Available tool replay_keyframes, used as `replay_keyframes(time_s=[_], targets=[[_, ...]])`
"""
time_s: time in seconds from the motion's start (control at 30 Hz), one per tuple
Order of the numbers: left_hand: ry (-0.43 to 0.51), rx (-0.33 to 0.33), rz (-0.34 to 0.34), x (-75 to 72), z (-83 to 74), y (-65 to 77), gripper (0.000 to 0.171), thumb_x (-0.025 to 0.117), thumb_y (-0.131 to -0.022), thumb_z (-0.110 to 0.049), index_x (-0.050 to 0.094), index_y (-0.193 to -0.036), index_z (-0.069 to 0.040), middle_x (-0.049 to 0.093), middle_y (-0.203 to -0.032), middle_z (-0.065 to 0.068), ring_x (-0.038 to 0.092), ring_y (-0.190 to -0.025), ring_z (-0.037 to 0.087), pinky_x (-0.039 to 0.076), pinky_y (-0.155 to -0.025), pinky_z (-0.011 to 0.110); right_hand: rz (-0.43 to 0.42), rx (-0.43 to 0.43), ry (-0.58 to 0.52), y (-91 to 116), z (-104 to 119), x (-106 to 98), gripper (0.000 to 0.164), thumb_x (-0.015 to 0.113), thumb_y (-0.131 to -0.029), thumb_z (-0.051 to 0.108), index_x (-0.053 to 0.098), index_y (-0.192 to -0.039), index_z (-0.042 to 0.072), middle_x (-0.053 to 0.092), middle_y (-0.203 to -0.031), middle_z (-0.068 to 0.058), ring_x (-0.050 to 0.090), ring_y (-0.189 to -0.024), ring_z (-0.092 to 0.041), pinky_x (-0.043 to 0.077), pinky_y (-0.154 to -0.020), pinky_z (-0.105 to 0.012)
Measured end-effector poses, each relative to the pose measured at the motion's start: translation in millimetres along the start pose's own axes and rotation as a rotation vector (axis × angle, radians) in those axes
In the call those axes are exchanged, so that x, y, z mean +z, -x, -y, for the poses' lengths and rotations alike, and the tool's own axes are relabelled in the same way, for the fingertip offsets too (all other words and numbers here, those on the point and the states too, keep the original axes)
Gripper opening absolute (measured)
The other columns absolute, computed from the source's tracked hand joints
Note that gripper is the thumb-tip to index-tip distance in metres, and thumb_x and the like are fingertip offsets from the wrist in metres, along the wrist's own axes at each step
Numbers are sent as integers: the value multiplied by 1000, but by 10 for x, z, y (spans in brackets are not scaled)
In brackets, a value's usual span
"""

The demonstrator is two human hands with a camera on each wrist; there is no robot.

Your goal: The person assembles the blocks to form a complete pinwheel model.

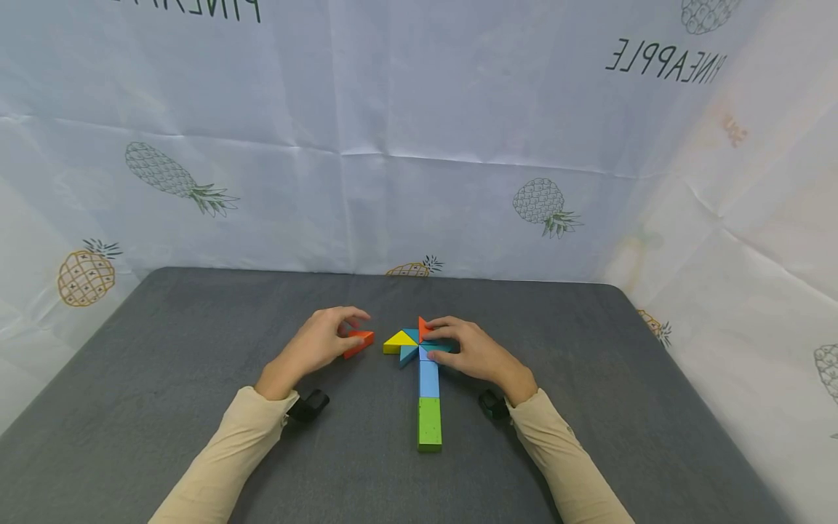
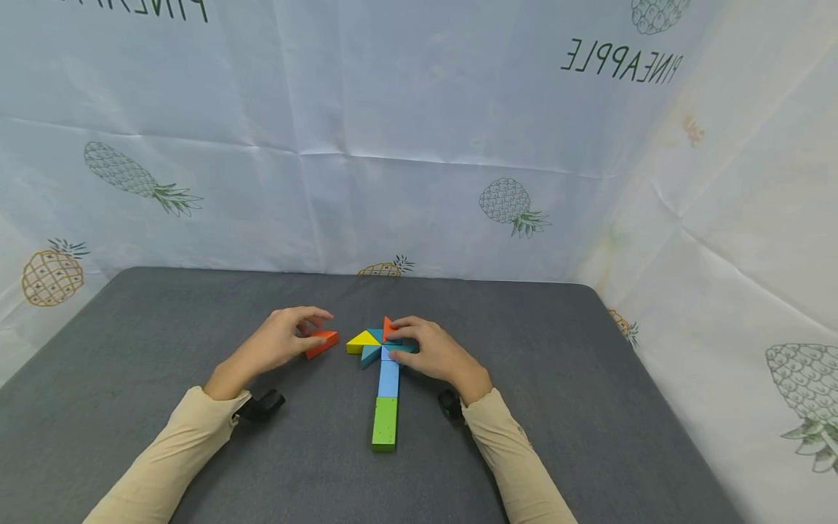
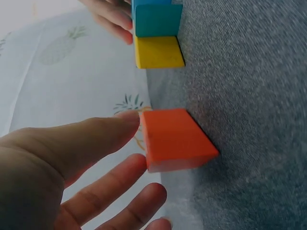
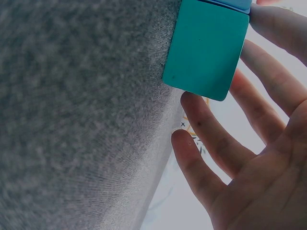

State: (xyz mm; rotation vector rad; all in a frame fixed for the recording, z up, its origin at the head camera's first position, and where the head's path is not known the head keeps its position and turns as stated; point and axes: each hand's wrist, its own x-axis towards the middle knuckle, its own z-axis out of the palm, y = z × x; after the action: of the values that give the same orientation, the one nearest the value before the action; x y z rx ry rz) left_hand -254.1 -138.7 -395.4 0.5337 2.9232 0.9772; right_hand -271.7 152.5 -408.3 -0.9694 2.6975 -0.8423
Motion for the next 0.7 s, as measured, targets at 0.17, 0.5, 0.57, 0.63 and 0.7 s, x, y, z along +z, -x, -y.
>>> replay_keyframes(time_s=[0.17,0.5,0.57,0.63,0.7], targets=[[23,-27,33,-7,44,-7,40,73,-89,-9,65,-127,-5,68,-117,16,61,-91,22,52,-72,35,-2,-8,2,-3,-9,3,39,68,-95,23,65,-130,8,51,-146,-12,47,-137,-34,43,-108,-52],[66,-66,83,-10,86,-17,38,74,-88,-11,66,-125,-4,67,-119,15,60,-88,19,51,-70,30,-6,-13,4,-6,-17,6,38,68,-95,23,66,-130,8,52,-146,-12,48,-136,-33,44,-108,-52],[74,-75,96,-10,91,-19,38,74,-88,-12,66,-124,-4,67,-121,16,61,-88,19,51,-70,30,-6,-14,5,-4,-16,5,38,68,-95,23,66,-130,8,52,-146,-12,48,-136,-33,44,-108,-52],[84,-86,105,-7,102,-24,37,75,-88,-12,66,-123,-4,66,-124,17,62,-89,20,52,-71,30,-5,-14,5,-3,-14,5,38,68,-95,23,66,-130,8,52,-146,-12,48,-136,-33,44,-108,-52],[93,-90,114,-3,110,-28,36,75,-88,-12,66,-122,-4,65,-126,18,63,-90,21,53,-71,30,-5,-13,5,-3,-15,5,38,68,-95,23,66,-130,8,52,-146,-12,48,-136,-33,43,-108,-52]])
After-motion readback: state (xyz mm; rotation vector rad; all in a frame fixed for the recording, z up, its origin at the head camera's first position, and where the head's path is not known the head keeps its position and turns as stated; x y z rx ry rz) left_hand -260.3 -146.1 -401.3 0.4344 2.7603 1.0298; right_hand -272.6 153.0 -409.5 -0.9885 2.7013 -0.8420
